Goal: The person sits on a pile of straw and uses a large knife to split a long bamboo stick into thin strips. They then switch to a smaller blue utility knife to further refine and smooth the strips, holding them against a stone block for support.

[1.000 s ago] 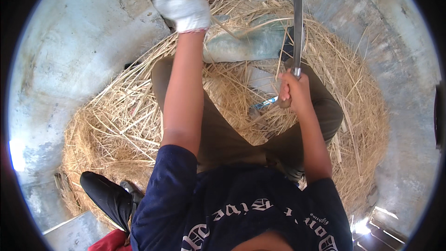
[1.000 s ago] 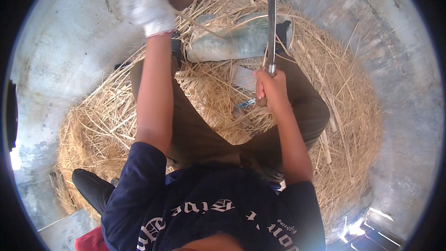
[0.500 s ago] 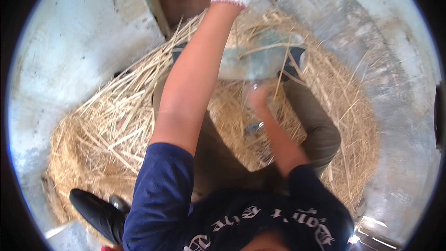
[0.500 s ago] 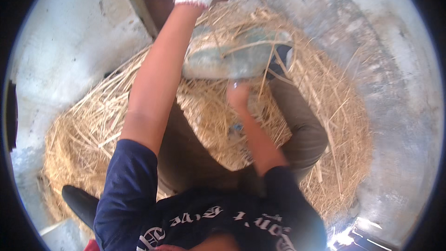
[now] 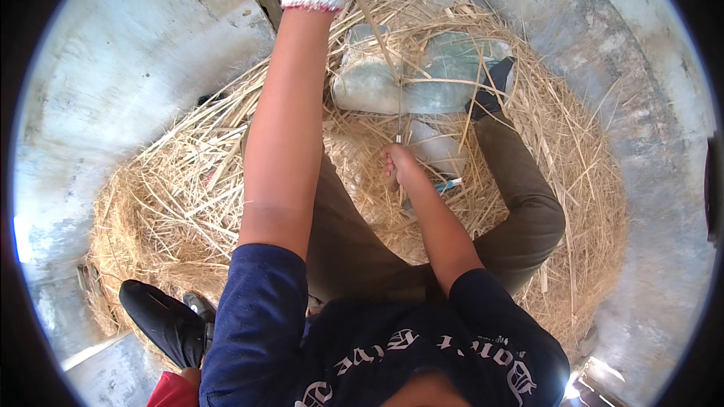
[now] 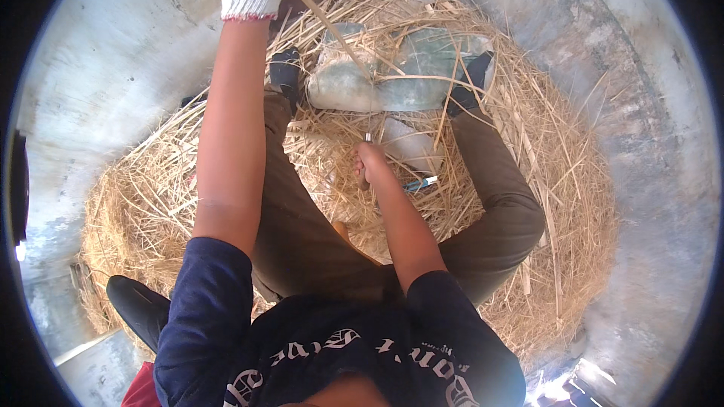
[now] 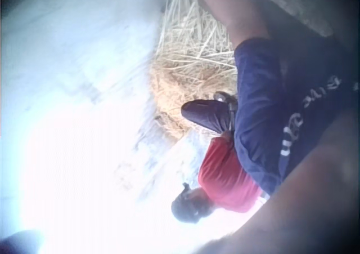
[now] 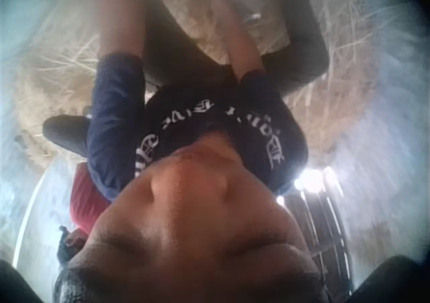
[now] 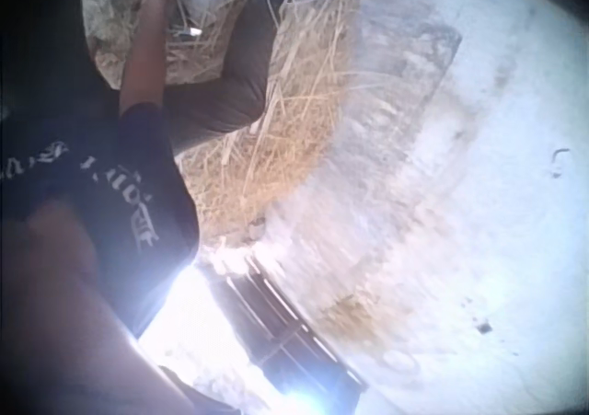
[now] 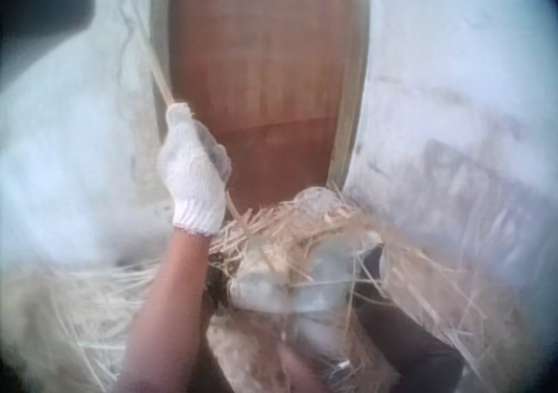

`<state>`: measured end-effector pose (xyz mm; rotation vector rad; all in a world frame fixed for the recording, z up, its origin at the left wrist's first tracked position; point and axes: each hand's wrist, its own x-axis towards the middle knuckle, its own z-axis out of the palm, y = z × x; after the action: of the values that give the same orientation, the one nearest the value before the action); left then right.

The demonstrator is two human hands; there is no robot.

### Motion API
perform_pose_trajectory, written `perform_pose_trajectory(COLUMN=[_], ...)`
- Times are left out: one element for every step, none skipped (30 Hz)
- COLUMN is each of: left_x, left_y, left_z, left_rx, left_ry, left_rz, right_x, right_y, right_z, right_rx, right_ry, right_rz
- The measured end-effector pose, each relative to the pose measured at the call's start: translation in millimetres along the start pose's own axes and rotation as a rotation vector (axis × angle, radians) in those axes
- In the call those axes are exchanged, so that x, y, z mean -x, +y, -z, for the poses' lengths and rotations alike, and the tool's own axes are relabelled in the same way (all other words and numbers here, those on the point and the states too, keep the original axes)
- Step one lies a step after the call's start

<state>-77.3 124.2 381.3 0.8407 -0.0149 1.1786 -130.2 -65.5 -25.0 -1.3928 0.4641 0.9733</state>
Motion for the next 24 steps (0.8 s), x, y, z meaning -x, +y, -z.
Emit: perform_pose_trajectory(left_x=[-1, -4, -8, -13, -15, -17, -19, -24, -28, -31, -33, -34, -36, -55, -54, -53, -59, -73, -62, -50, -43, -38, -33, -40], left_y=[-2, -1, 1, 4, 4, 4, 3, 2, -1, -4, -7, -5, -3, -2, -1, 2, -1, -6, -7, -7, -14, -22, -23, -39], left_z=[2, 5, 10, 16, 25, 33, 40, 44, 49, 52, 53, 56, 59, 73, 76, 80, 87, 98, 80, 62, 28, 0, -12, -18], left_rx=[0.016, 0.000, -0.016, -0.032, -0.035, -0.032, -0.028, -0.063, -0.097, -0.131, -0.173, -0.229, -0.282, -0.217, -0.235, -0.255, -0.304, -0.348, -0.335, -0.315, -0.227, -0.138, -0.136, -0.101], left_ry=[0.067, 0.057, 0.048, 0.039, 0.031, 0.022, 0.012, 0.036, 0.060, 0.084, 0.105, 0.160, 0.210, 0.263, 0.299, 0.338, 0.352, 0.364, 0.229, 0.093, -0.011, -0.119, -0.160, -0.160], left_rz=[-0.001, -0.001, -0.001, -0.001, 0.017, 0.033, 0.050, 0.016, -0.010, -0.035, -0.056, -0.084, -0.105, -0.074, -0.093, -0.117, -0.086, -0.059, -0.085, -0.115, -0.088, -0.056, 0.002, -0.076], right_x=[4, 4, 2, -1, -3, -7, -10, -15, -14, -12, -6, 5, 9, 15, 25, 43, 59, 68, 75, 91, 107, 121, 164, 205], right_y=[2, 3, 3, 1, 7, 13, 21, 17, 15, 14, 15, 11, 3, -14, -24, -44, -68, -83, -99, -121, -146, -170, -205, -240], right_z=[-1, -1, 0, 0, 2, 3, 2, 3, 3, 3, 4, 12, 9, -1, -7, -7, -1, 11, 29, 39, 46, 55, 51, 44], right_rx=[-0.026, -0.046, -0.086, -0.125, -0.164, -0.190, -0.217, -0.228, -0.251, -0.274, -0.303, -0.620, -0.706, -0.791, -0.886, -0.897, -0.906, -0.750, -0.596, -0.407, -0.285, 0.017, 0.214, 0.410], right_ry=[-0.022, -0.046, -0.083, -0.119, -0.154, -0.170, -0.187, -0.204, -0.230, -0.256, -0.284, -0.703, -0.711, -0.725, -0.716, -0.669, -0.625, -0.577, -0.513, -0.309, -0.147, 0.100, 0.291, 0.495], right_rz=[-0.011, -0.022, -0.026, -0.030, -0.044, -0.076, -0.108, -0.127, -0.116, -0.106, -0.104, -0.108, 0.029, 0.173, 0.307, 0.265, 0.232, 0.268, 0.313, 0.334, 0.422, 0.656, 0.732, 0.773])
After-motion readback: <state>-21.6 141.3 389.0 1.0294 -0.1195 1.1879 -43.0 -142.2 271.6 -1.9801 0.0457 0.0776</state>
